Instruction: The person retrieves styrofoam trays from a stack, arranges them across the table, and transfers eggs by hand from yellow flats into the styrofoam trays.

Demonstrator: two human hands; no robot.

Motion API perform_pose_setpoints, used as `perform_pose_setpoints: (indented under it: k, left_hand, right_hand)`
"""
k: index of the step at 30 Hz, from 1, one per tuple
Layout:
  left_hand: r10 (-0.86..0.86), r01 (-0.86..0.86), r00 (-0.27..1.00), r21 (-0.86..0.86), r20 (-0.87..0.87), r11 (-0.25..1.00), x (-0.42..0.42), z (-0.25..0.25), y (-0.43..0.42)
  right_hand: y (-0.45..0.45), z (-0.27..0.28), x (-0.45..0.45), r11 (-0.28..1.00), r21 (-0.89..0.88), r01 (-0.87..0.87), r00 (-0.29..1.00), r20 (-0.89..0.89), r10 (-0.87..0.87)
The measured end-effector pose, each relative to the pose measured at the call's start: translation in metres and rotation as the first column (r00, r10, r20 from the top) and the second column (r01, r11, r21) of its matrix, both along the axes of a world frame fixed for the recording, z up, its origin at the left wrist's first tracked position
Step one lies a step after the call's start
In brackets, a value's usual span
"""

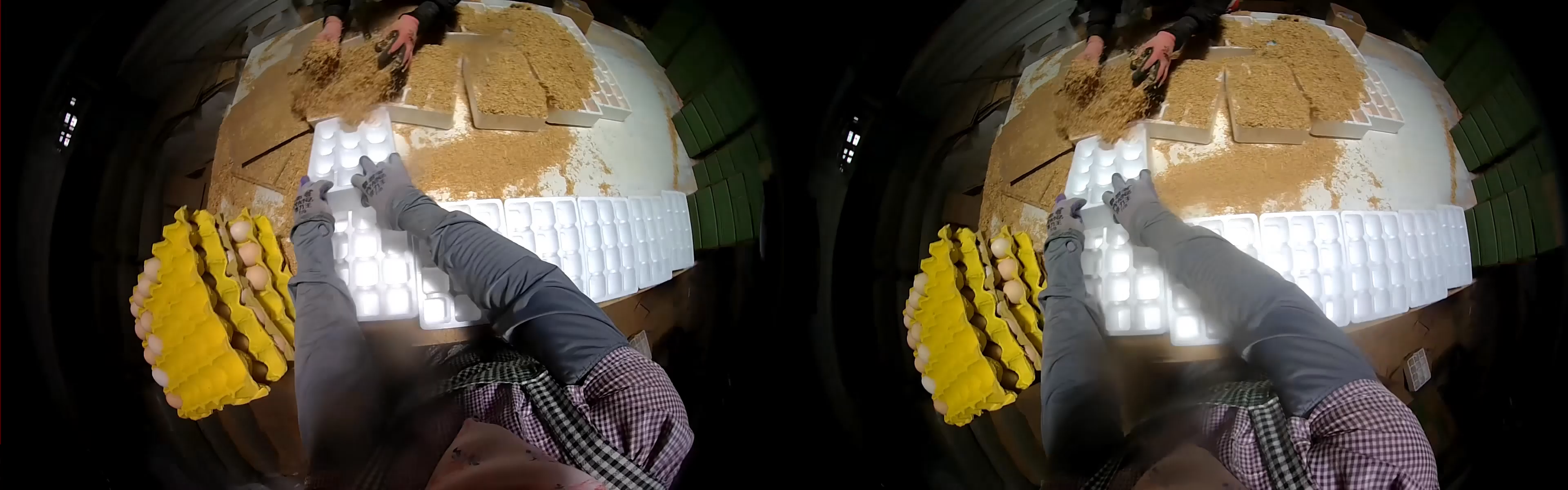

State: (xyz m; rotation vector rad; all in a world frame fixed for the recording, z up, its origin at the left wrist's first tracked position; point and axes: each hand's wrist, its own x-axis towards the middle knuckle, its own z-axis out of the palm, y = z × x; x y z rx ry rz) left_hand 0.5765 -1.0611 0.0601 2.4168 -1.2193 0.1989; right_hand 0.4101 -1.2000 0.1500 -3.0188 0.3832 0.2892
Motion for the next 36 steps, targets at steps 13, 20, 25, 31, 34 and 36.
perform_pose_setpoints:
  k: [13,20,25,31,34,36]
  left_hand:
    - [-0.042,0.114,0.979,0.365,-0.2,0.924,-0.001,0.033,-0.057]
    - [-0.212,0.218,0.975,0.417,-0.061,0.882,-0.071,0.01,-0.087]
    - [-0.283,0.253,0.959,0.439,0.004,0.862,-0.057,0.0,-0.079]
    - [-0.158,0.118,0.985,0.392,0.071,0.912,-0.022,0.016,-0.042]
    - [-0.219,0.173,0.974,0.42,0.062,0.891,-0.009,0.004,-0.048]
    - [-0.282,0.236,0.958,0.43,0.046,0.871,0.0,-0.004,-0.065]
  right_hand:
    - [0.011,-0.024,-0.073,0.974,0.184,0.129,0.865,0.459,-0.202]
    - [0.087,0.066,-0.368,0.837,0.526,-0.152,-0.063,0.839,-0.54]
    - [0.202,0.136,-0.499,0.791,0.608,-0.074,0.066,0.794,-0.604]
    - [0.272,0.095,-0.431,0.649,0.726,0.227,0.086,0.649,-0.756]
    - [0.287,0.087,-0.403,0.638,0.724,0.262,0.086,0.641,-0.763]
    - [0.298,0.091,-0.394,0.625,0.719,0.305,0.053,0.642,-0.765]
